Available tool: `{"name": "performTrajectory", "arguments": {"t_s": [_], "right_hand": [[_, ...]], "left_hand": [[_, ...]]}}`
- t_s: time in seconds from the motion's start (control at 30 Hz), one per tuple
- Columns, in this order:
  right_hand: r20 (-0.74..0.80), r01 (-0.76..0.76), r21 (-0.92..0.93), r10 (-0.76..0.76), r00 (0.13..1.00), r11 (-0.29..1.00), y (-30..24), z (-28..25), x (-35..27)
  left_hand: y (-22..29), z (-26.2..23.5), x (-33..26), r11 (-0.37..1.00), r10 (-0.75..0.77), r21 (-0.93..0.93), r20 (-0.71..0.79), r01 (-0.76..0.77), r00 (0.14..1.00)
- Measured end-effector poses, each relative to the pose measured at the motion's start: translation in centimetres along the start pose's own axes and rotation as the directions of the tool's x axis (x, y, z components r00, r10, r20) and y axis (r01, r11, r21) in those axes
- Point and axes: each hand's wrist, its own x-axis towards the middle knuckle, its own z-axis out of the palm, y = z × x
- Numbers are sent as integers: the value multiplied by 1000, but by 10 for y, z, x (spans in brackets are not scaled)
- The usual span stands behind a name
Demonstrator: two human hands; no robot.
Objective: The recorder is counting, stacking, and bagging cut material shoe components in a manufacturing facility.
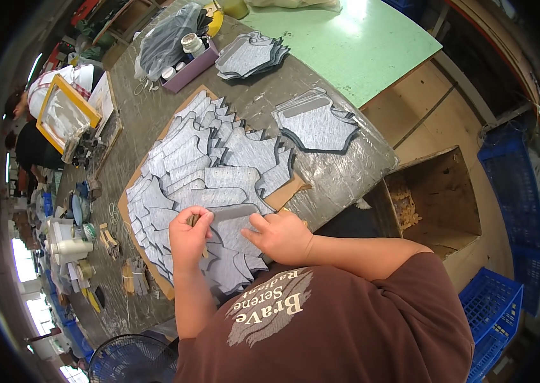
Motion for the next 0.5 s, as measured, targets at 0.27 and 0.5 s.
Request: {"name": "performTrajectory", "arguments": {"t_s": [0.27,0.5], "right_hand": [[-61,10,-12,-11,998,1000,-1,-4,1],[-64,2,-25,-4,998,1000,-1,0,-2]], "left_hand": [[-1,2,1,1000,-13,2,-22,14,1000],[-3,8,1,995,14,95,-96,-5,995]]}}
